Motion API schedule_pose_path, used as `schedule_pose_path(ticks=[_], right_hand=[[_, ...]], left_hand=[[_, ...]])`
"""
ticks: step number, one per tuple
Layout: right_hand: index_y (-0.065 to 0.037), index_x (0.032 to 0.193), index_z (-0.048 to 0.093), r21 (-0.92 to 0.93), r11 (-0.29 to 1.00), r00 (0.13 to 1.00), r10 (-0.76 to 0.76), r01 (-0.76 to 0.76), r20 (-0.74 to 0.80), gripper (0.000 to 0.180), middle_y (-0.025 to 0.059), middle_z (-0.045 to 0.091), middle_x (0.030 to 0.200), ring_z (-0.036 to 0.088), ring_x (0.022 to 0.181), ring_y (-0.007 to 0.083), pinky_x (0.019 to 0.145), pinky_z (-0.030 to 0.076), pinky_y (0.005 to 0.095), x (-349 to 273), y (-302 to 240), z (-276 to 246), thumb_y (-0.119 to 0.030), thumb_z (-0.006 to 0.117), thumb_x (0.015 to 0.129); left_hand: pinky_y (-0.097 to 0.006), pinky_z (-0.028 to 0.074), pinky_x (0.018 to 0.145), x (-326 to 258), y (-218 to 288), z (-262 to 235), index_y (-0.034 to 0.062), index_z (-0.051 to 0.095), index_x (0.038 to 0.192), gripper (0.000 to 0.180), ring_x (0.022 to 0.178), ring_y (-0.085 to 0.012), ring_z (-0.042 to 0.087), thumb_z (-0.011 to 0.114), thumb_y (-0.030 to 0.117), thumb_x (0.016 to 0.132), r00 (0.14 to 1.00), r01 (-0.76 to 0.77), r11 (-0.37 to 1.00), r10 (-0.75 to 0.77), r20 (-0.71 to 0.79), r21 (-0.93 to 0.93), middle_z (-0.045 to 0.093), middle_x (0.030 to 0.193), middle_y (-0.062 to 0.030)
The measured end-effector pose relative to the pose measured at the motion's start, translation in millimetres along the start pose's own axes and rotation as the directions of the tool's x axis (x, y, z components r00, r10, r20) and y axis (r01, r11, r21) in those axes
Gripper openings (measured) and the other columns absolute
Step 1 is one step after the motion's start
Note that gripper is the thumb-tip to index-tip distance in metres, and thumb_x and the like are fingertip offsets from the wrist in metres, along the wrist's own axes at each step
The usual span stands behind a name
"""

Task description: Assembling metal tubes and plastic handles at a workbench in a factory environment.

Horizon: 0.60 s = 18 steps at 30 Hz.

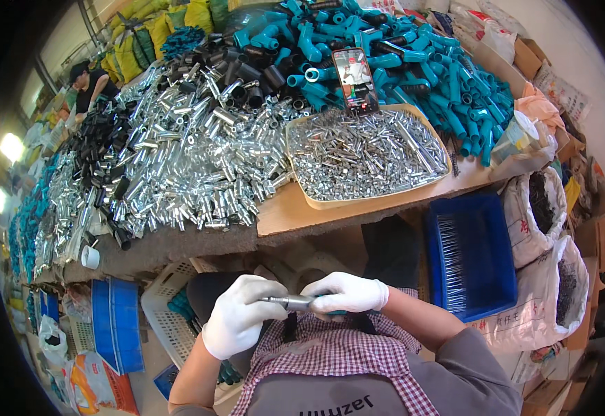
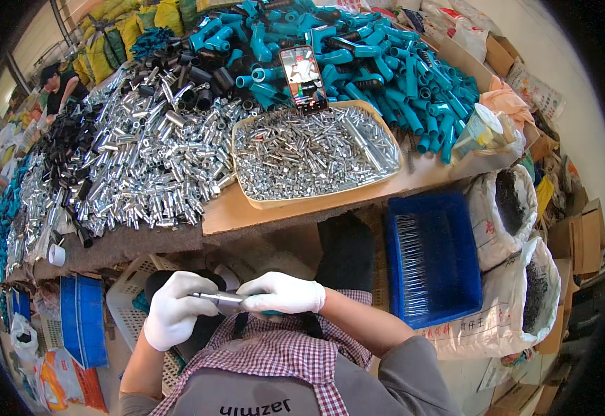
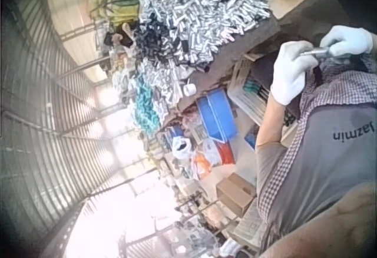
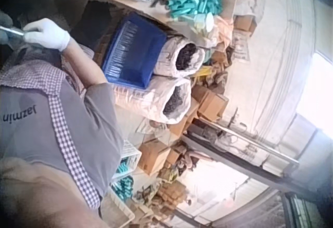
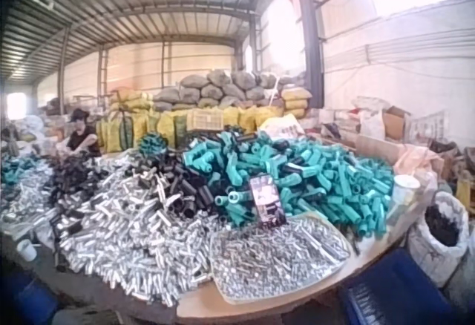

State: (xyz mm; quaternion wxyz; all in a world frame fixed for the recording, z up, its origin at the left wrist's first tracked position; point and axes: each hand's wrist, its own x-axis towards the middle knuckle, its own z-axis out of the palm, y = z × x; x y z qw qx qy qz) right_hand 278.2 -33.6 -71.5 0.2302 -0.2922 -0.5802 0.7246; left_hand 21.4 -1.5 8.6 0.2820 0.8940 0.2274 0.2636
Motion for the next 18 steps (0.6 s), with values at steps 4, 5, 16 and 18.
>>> schedule_pose_path(ticks=[4, 5, 16, 18], right_hand=[[0.000, 0.120, 0.063, 0.050, 0.999, 0.996, 0.008, -0.003, -0.089, 0.042, 0.0011, 0.059, 0.076, 0.054, 0.062, 0.0074, 0.058, 0.046, 0.0243, -4, -13, 11, -0.036, 0.057, 0.098], [0.000, 0.119, 0.063, 0.088, 0.995, 0.988, 0.048, -0.035, -0.145, 0.042, 0.0008, 0.059, 0.076, 0.054, 0.062, 0.0073, 0.058, 0.046, 0.0239, -3, -17, 17, -0.036, 0.056, 0.099], [0.001, 0.121, 0.060, 0.265, 0.962, 0.989, 0.097, -0.065, -0.108, 0.055, 0.0023, 0.058, 0.079, 0.053, 0.063, 0.0079, 0.056, 0.044, 0.0241, -22, 0, 19, -0.049, 0.057, 0.099], [0.001, 0.120, 0.060, 0.262, 0.964, 0.991, 0.083, -0.052, -0.108, 0.056, 0.0021, 0.057, 0.079, 0.054, 0.065, 0.0082, 0.057, 0.046, 0.0243, -21, 9, 19, -0.051, 0.056, 0.099]], left_hand=[[-0.033, 0.051, 0.080, 11, 21, -13, 0.0016, 0.067, 0.111, 0.046, 0.089, -0.0225, 0.065, 0.077, 0.002, 0.066, 0.910, 0.391, 0.907, -0.406, -0.084, -0.155, 0.069, 0.102, -0.0095], [-0.030, 0.051, 0.077, 6, 23, -17, 0.0001, 0.065, 0.114, 0.049, 0.086, -0.0183, 0.065, 0.078, 0.002, 0.066, 0.733, 0.636, 0.702, -0.679, -0.034, -0.321, 0.069, 0.101, -0.0096], [-0.035, 0.055, 0.079, 43, 28, -14, 0.0070, 0.070, 0.106, 0.027, 0.080, -0.0315, 0.067, 0.076, 0.012, 0.080, 0.747, 0.652, 0.757, -0.628, 0.219, -0.052, 0.069, 0.094, -0.0123], [-0.034, 0.055, 0.078, 30, -1, 6, 0.0069, 0.072, 0.104, 0.027, 0.081, -0.0302, 0.068, 0.077, 0.021, 0.081, 0.846, 0.515, 0.856, -0.498, 0.192, -0.051, 0.069, 0.093, -0.0121]])
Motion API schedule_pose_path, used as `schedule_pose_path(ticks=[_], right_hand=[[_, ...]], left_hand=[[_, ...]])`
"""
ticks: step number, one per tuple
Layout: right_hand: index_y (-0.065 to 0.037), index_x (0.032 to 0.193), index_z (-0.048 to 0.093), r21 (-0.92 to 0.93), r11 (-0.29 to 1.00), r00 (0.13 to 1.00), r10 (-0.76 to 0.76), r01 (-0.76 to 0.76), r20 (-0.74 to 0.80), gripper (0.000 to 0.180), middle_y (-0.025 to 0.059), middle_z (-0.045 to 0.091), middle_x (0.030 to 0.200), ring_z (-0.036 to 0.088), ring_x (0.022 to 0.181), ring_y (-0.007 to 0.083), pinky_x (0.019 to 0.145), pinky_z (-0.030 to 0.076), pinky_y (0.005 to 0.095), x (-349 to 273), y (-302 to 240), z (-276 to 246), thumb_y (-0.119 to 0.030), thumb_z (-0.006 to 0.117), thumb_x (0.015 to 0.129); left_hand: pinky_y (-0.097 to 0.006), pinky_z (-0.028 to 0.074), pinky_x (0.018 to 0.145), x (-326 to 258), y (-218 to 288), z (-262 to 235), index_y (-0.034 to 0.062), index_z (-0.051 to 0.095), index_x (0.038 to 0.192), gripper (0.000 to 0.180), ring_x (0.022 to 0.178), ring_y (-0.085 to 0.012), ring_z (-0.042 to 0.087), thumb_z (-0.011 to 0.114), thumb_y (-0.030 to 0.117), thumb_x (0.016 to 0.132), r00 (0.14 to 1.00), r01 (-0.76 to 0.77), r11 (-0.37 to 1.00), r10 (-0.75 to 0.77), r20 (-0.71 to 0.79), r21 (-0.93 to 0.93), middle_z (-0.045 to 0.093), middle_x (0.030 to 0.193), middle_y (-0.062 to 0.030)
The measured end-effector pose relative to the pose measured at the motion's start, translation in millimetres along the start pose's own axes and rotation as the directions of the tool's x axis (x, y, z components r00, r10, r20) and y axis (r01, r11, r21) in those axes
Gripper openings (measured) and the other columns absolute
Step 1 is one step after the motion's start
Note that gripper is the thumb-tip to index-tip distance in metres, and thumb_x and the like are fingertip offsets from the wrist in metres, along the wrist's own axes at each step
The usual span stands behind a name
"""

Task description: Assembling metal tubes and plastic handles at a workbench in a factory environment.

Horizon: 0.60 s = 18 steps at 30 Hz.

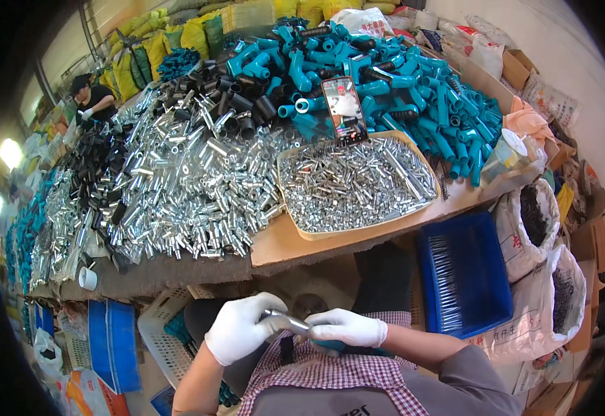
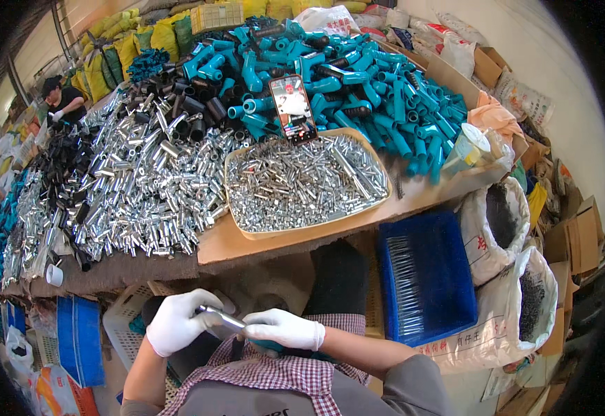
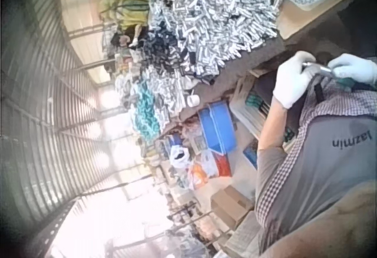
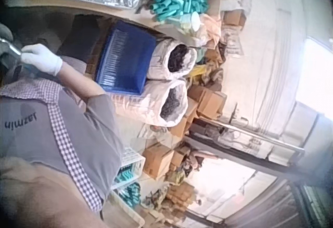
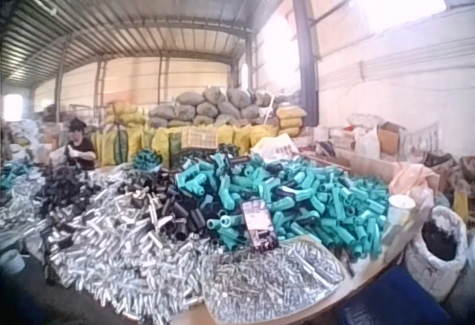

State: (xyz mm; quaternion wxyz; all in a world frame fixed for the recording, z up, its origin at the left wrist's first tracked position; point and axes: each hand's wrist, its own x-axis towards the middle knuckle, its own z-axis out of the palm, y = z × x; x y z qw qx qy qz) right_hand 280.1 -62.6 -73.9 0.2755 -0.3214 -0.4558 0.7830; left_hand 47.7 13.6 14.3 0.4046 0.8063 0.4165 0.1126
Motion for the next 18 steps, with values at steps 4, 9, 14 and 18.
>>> schedule_pose_path(ticks=[4, 9, 14, 18], right_hand=[[0.001, 0.118, 0.061, -0.015, 1.000, 0.996, 0.010, -0.009, 0.088, 0.054, 0.0024, 0.057, 0.079, 0.055, 0.064, 0.0090, 0.058, 0.046, 0.0239, -4, -13, -10, -0.050, 0.055, 0.100], [0.000, 0.116, 0.060, -0.057, 0.997, 0.994, -0.045, 0.051, 0.097, 0.049, 0.0024, 0.058, 0.080, 0.056, 0.064, 0.0089, 0.059, 0.047, 0.0235, 3, -2, -17, -0.047, 0.053, 0.102], [-0.001, 0.119, 0.059, -0.082, 0.992, 0.989, -0.088, 0.098, 0.118, 0.050, 0.0023, 0.058, 0.084, 0.056, 0.066, 0.0083, 0.059, 0.045, 0.0228, 6, 5, -24, -0.047, 0.052, 0.102], [-0.001, 0.116, 0.060, -0.063, 0.996, 0.990, -0.055, 0.063, 0.129, 0.049, 0.0024, 0.059, 0.082, 0.056, 0.066, 0.0081, 0.059, 0.045, 0.0234, 6, -3, -23, -0.047, 0.053, 0.102]], left_hand=[[-0.035, 0.055, 0.078, 4, -7, -2, 0.0073, 0.072, 0.101, 0.022, 0.082, -0.0294, 0.069, 0.077, 0.016, 0.081, 0.938, -0.348, 0.932, 0.346, -0.034, -0.103, 0.069, 0.090, -0.0101], [-0.032, 0.055, 0.081, 5, 9, -9, 0.0044, 0.070, 0.105, 0.024, 0.087, -0.0237, 0.069, 0.076, 0.015, 0.084, 0.981, 0.180, 0.978, -0.169, 0.100, -0.106, 0.070, 0.093, -0.0095], [-0.031, 0.055, 0.077, 5, -2, -8, 0.0031, 0.068, 0.106, 0.029, 0.084, -0.0200, 0.069, 0.079, 0.011, 0.080, 0.918, -0.392, 0.916, 0.383, -0.105, -0.082, 0.070, 0.092, -0.0112], [-0.029, 0.055, 0.072, 2, 6, -9, -0.0002, 0.067, 0.109, 0.031, 0.080, -0.0179, 0.070, 0.076, 0.006, 0.079, 0.998, 0.067, 0.980, -0.065, 0.016, -0.187, 0.071, 0.093, -0.0109]])
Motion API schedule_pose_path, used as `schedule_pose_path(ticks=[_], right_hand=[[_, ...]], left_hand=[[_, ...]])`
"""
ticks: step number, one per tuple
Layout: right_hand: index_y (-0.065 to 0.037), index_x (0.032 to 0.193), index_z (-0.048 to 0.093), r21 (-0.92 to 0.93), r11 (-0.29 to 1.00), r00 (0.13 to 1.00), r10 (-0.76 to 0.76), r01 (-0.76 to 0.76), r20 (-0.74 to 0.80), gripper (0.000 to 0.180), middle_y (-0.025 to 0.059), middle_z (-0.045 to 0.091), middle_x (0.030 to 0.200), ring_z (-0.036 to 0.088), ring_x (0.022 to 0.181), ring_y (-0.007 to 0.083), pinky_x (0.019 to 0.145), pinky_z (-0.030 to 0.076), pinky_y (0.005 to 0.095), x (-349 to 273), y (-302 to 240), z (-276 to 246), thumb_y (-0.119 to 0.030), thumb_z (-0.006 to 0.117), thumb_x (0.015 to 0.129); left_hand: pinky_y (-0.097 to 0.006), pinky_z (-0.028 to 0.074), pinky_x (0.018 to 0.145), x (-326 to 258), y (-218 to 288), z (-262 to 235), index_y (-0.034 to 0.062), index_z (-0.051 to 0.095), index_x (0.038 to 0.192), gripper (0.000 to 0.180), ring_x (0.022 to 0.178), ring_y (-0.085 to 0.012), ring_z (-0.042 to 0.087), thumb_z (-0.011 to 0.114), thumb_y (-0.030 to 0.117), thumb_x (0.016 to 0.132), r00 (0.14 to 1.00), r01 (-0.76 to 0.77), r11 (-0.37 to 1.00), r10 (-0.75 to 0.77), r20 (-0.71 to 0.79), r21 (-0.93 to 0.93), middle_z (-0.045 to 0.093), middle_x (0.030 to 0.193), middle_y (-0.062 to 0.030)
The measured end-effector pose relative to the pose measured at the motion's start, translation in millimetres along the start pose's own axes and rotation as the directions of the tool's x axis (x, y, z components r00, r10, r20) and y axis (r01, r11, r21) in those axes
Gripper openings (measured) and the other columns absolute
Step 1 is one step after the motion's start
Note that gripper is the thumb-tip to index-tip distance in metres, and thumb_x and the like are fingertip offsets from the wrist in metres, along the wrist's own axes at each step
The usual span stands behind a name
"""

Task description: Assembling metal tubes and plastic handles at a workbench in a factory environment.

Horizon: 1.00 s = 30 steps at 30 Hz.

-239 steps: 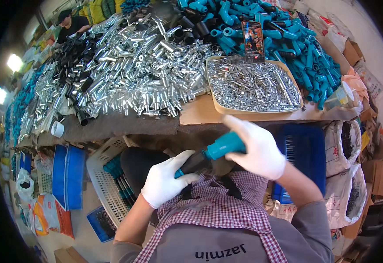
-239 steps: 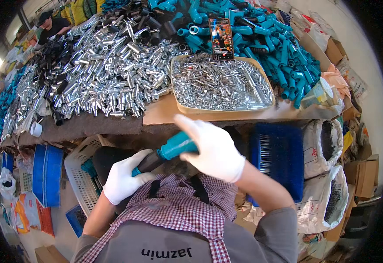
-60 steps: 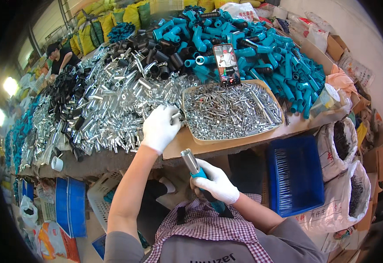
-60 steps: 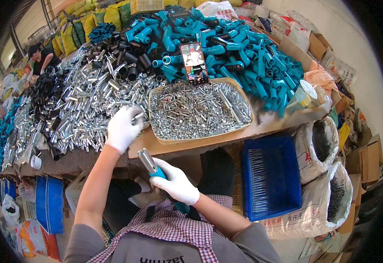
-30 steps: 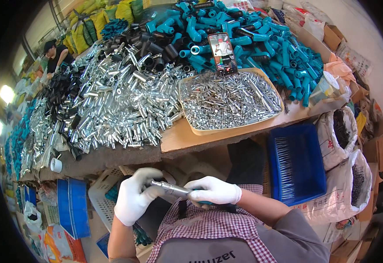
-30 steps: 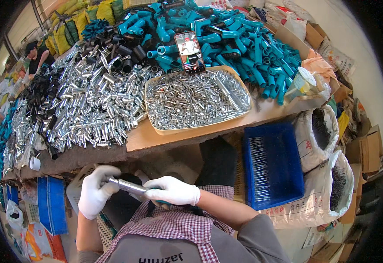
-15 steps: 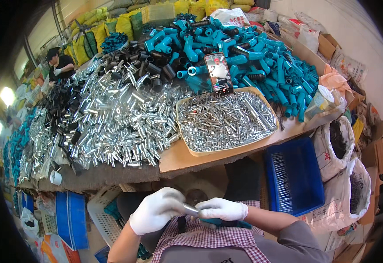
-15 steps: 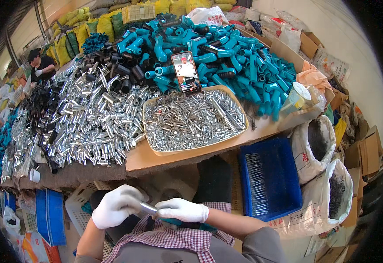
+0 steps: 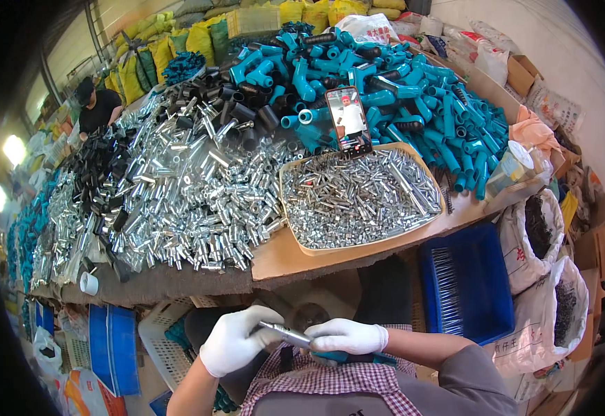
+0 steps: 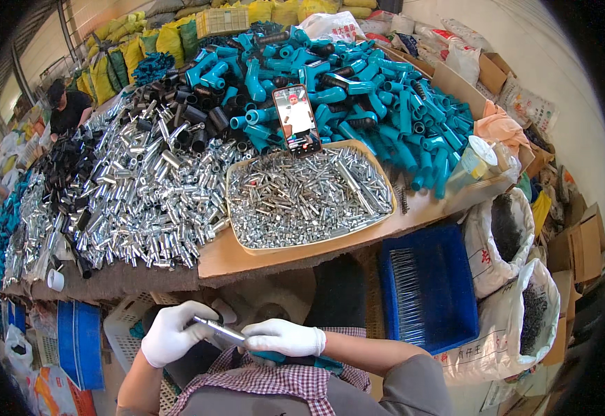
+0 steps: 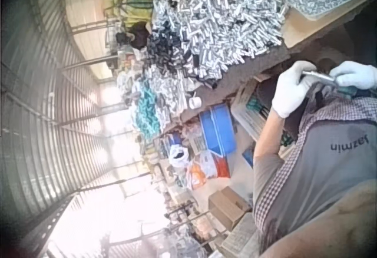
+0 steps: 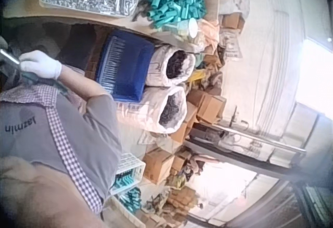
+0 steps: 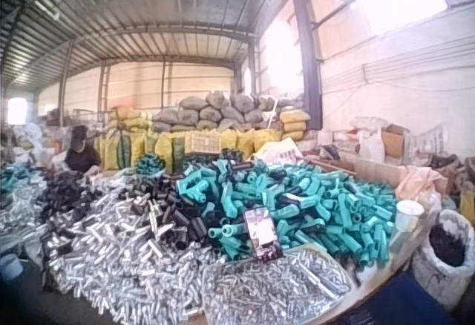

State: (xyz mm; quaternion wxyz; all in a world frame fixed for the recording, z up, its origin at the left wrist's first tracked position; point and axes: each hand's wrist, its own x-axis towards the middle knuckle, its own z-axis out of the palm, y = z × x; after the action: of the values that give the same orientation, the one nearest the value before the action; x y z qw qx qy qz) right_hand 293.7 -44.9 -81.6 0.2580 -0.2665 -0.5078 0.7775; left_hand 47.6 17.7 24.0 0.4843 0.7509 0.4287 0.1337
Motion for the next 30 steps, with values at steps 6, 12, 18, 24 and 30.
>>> schedule_pose_path(ticks=[6, 12, 18, 24, 30], right_hand=[[0.000, 0.114, 0.059, -0.020, 0.999, 0.998, -0.044, 0.043, -0.053, 0.048, 0.0048, 0.059, 0.084, 0.056, 0.066, 0.0103, 0.063, 0.048, 0.0255, -7, -5, 6, -0.046, 0.052, 0.102], [0.001, 0.113, 0.059, -0.037, 0.993, 0.992, -0.116, 0.114, -0.050, 0.045, 0.0062, 0.061, 0.085, 0.056, 0.067, 0.0110, 0.062, 0.048, 0.0257, -15, -17, 16, -0.043, 0.053, 0.101], [-0.001, 0.113, 0.057, -0.002, 0.671, 0.559, -0.620, 0.742, -0.551, 0.058, 0.0151, 0.064, 0.085, 0.063, 0.081, 0.0295, 0.083, 0.050, 0.0438, 7, -54, 30, -0.056, 0.058, 0.094], [-0.014, 0.070, 0.046, 0.337, 0.479, 0.452, -0.145, 0.810, -0.880, 0.040, 0.0078, 0.049, 0.063, 0.047, 0.057, 0.0251, 0.065, 0.044, 0.0430, 6, -3, -16, -0.042, 0.052, 0.099], [-0.008, 0.097, 0.068, 0.588, 0.802, 0.502, 0.553, -0.104, -0.665, 0.031, 0.0145, 0.068, 0.094, 0.064, 0.091, 0.0330, 0.084, 0.051, 0.0508, 210, 249, -78, -0.038, 0.060, 0.095]], left_hand=[[-0.029, 0.054, 0.071, -4, 8, -4, 0.0001, 0.069, 0.103, 0.025, 0.076, -0.0171, 0.068, 0.074, 0.003, 0.079, 0.918, -0.384, 0.906, 0.396, -0.036, 0.175, 0.071, 0.091, -0.0112], [-0.032, 0.054, 0.072, -15, -20, 3, 0.0051, 0.071, 0.094, 0.026, 0.088, -0.0240, 0.066, 0.071, -0.009, 0.072, 0.818, -0.531, 0.836, 0.548, -0.176, 0.139, 0.066, 0.106, -0.0129], [-0.039, 0.050, 0.096, -9, -52, 23, 0.0010, 0.047, 0.140, 0.094, 0.119, -0.0330, 0.058, 0.088, 0.042, 0.066, 0.929, -0.360, 0.933, 0.358, 0.092, 0.005, 0.058, 0.130, -0.0196], [-0.038, 0.052, 0.066, -46, -70, 28, 0.0038, 0.070, 0.100, 0.043, 0.070, -0.0318, 0.065, 0.082, 0.016, 0.061, 0.922, -0.320, 0.916, 0.360, -0.143, 0.242, 0.067, 0.078, -0.0116], [-0.043, 0.056, 0.083, -58, -123, 47, 0.0117, 0.055, 0.133, 0.063, 0.093, -0.0350, 0.068, 0.075, 0.023, 0.075, 0.998, 0.001, 0.924, 0.022, -0.054, 0.383, 0.069, 0.106, -0.0169]])
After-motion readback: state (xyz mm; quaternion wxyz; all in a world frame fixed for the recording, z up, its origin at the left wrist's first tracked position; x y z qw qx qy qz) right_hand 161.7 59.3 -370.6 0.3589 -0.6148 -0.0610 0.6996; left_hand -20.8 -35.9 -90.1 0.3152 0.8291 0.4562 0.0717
